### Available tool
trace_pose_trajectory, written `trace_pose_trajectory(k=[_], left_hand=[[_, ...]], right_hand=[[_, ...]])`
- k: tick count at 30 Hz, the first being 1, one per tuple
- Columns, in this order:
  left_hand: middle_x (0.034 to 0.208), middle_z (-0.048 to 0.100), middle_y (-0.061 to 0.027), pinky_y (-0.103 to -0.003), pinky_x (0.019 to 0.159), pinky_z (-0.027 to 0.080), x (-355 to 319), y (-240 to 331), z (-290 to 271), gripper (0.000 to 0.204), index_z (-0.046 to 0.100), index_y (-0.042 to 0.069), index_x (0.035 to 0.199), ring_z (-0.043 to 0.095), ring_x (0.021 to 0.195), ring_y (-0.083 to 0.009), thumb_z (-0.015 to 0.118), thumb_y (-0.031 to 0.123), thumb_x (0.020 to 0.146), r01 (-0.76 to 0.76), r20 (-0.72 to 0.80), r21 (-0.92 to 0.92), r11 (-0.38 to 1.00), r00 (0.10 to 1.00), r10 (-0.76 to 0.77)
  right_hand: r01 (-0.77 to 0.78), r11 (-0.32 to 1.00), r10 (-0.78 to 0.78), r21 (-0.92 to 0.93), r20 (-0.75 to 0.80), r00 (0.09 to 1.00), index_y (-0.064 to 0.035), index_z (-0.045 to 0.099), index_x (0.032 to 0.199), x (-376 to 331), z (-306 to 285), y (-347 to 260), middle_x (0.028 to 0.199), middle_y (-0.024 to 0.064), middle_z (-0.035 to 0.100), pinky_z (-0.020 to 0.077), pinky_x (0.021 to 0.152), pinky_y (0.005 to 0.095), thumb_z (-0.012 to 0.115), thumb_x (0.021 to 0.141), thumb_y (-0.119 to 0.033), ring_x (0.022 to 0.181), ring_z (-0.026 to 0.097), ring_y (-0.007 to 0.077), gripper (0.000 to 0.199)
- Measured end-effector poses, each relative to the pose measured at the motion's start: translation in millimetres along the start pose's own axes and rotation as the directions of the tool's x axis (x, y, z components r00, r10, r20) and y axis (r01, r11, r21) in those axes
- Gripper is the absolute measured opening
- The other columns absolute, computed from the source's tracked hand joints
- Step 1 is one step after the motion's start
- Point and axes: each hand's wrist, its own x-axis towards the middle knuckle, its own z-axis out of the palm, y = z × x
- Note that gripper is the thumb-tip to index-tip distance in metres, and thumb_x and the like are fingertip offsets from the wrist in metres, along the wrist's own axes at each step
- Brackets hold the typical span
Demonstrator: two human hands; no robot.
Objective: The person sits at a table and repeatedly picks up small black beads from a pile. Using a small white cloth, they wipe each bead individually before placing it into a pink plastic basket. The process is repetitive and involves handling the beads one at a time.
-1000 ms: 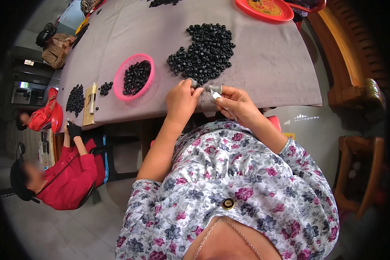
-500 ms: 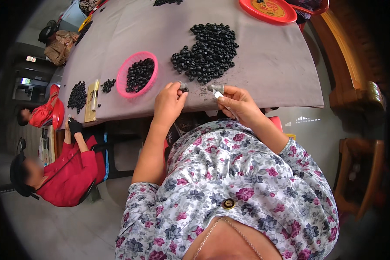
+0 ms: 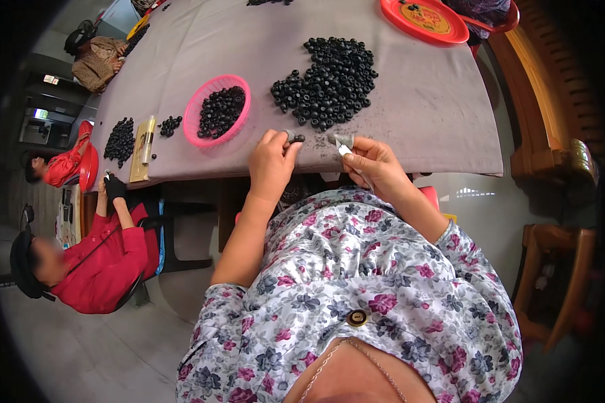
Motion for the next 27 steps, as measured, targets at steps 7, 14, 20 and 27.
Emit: trace_pose_trajectory(k=[7, 14, 20, 27], left_hand=[[0.081, 0.057, -0.0110, -0.040, 0.061, 0.046, 3, 18, -6, 0.022, 0.055, 0.001, 0.088, 0.058, 0.068, -0.0294, 0.070, 0.015, 0.080, 0.096, 0.045, -0.099, 0.990, 0.995, -0.092], [0.083, 0.057, -0.0114, -0.040, 0.062, 0.046, 7, 18, 0, 0.020, 0.055, 0.001, 0.088, 0.058, 0.069, -0.0293, 0.068, 0.015, 0.082, 0.031, 0.049, -0.050, 0.998, 0.998, -0.029], [0.077, 0.054, -0.0105, -0.034, 0.057, 0.042, 8, 15, 1, 0.019, 0.058, -0.002, 0.086, 0.051, 0.060, -0.0215, 0.070, 0.013, 0.081, -0.034, 0.029, -0.066, 0.997, 0.999, 0.036], [0.089, 0.057, -0.0113, -0.034, 0.061, 0.046, 2, 18, 2, 0.022, 0.056, -0.001, 0.100, 0.058, 0.068, -0.0241, 0.067, 0.011, 0.085, -0.061, -0.054, -0.159, 0.985, 0.997, 0.053]], right_hand=[[0.004, 1.000, -0.004, 0.013, -0.006, 1.000, -0.0035, 0.061, 0.097, -1, 3, -2, 0.075, -0.0002, 0.058, 0.0347, 0.047, 0.0167, 0.062, 0.092, -0.012, 0.057, 0.048, 0.0026, 0.010], [-0.008, 1.000, 0.008, 0.016, -0.025, 1.000, -0.0032, 0.061, 0.099, -1, 3, -2, 0.075, -0.0003, 0.058, 0.0345, 0.048, 0.0166, 0.062, 0.093, -0.012, 0.058, 0.048, 0.0027, 0.011], [-0.012, 1.000, 0.012, 0.016, 0.005, 1.000, -0.0024, 0.061, 0.099, -2, 2, -6, 0.075, 0.0002, 0.058, 0.0350, 0.048, 0.0168, 0.062, 0.092, -0.012, 0.058, 0.048, 0.0030, 0.012], [-0.015, 1.000, 0.015, -0.007, 0.001, 1.000, -0.0010, 0.061, 0.102, -2, 3, -7, 0.074, -0.0001, 0.058, 0.0360, 0.049, 0.0174, 0.061, 0.093, -0.012, 0.057, 0.047, 0.0032, 0.015]])
